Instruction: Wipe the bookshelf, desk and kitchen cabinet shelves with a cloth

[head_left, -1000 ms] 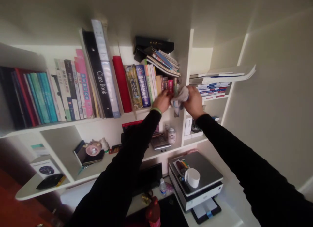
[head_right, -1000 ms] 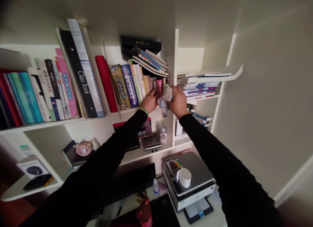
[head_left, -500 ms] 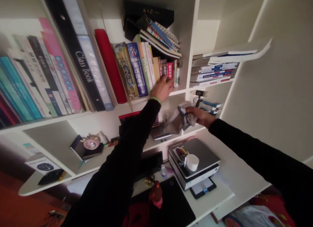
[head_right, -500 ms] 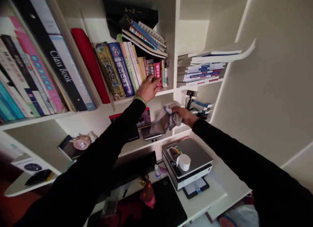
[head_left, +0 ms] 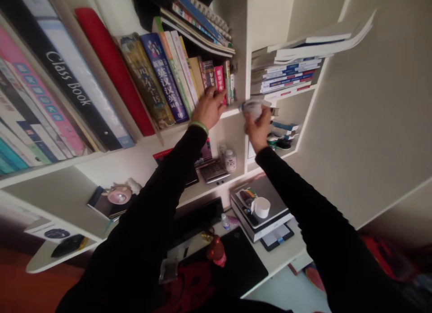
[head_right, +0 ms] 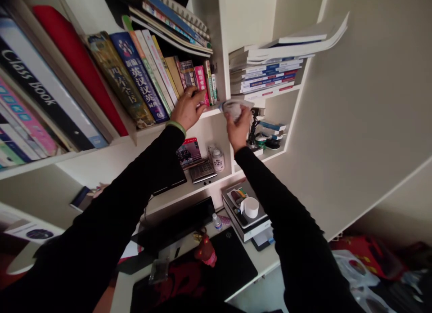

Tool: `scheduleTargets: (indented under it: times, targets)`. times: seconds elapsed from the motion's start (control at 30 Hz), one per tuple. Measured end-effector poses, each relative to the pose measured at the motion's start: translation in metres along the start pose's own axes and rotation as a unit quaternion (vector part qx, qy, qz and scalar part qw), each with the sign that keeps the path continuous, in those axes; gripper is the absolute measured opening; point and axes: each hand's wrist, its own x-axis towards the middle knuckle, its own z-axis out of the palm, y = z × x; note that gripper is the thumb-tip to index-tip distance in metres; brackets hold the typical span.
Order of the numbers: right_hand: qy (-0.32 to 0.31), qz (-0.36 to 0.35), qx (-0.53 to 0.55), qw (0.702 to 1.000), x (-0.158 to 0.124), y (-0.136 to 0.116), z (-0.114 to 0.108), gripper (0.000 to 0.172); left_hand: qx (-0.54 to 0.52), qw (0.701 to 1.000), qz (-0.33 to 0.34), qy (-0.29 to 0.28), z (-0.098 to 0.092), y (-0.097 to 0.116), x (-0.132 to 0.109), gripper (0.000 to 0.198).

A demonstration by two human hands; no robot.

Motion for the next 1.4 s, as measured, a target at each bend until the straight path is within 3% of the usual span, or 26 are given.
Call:
scheduleTargets:
  times: [0.1,0.23,0.37,0.5,0.63,0.73,0.8,0.9,1.0,1.13,1.3,1.4]
  targets:
    - [0.022,-0.004,-0.058,0.998,-0.021,0.011,0.021,0.035,0.014,1.000,0.002,-0.006,-0.003,0.003,0.000,0.054]
    - [0.003,-0.020,-0.109,0.994,-0.055,0.032,0.016,0.035,0.010,1.000,0.003,-0.010,-0.006,0.006,-0.001,0.061]
    - [-0.035,-0.007,-0.112,0.993,-0.081,0.051,-0.005,0.031,-0.018,1.000,-0.019,-0.010,-0.009,0.007,-0.001,0.062]
    - [-0.080,0.029,-0.101,0.991,-0.122,0.066,-0.041,0.032,-0.035,0.999,-0.019,-0.004,-0.007,0.008,0.001,0.067]
    - [-0.041,0.131,-0.124,0.983,-0.171,0.081,-0.081,0.039,-0.013,1.000,-0.012,0.005,-0.003,0.006,0.003,0.067]
    - [-0.025,0.211,-0.201,0.956,-0.187,0.092,-0.094,0.050,-0.021,1.000,-0.003,0.009,-0.001,0.004,0.003,0.066]
    - [-0.102,0.213,-0.244,0.941,-0.187,0.097,-0.091,0.055,-0.025,1.000,-0.003,0.008,-0.001,0.004,0.003,0.064]
    - [-0.280,0.167,-0.273,0.905,-0.180,0.103,-0.081,0.058,-0.015,1.000,-0.011,-0.002,-0.003,0.007,0.003,0.059]
    - [-0.367,0.122,-0.292,0.875,-0.172,0.108,-0.081,0.061,-0.013,0.999,-0.022,-0.028,-0.006,0.011,0.002,0.053]
    - [-0.369,0.131,-0.302,0.869,-0.154,0.127,-0.094,0.061,-0.011,0.998,-0.026,-0.047,-0.008,0.013,0.002,0.051]
    - [-0.266,0.223,-0.245,0.905,-0.124,0.166,-0.105,0.038,0.006,0.999,-0.015,-0.049,-0.009,0.014,0.001,0.054]
    - [-0.234,0.254,-0.231,0.909,-0.116,0.177,-0.104,0.031,0.005,0.999,-0.015,-0.051,-0.010,0.016,0.001,0.058]
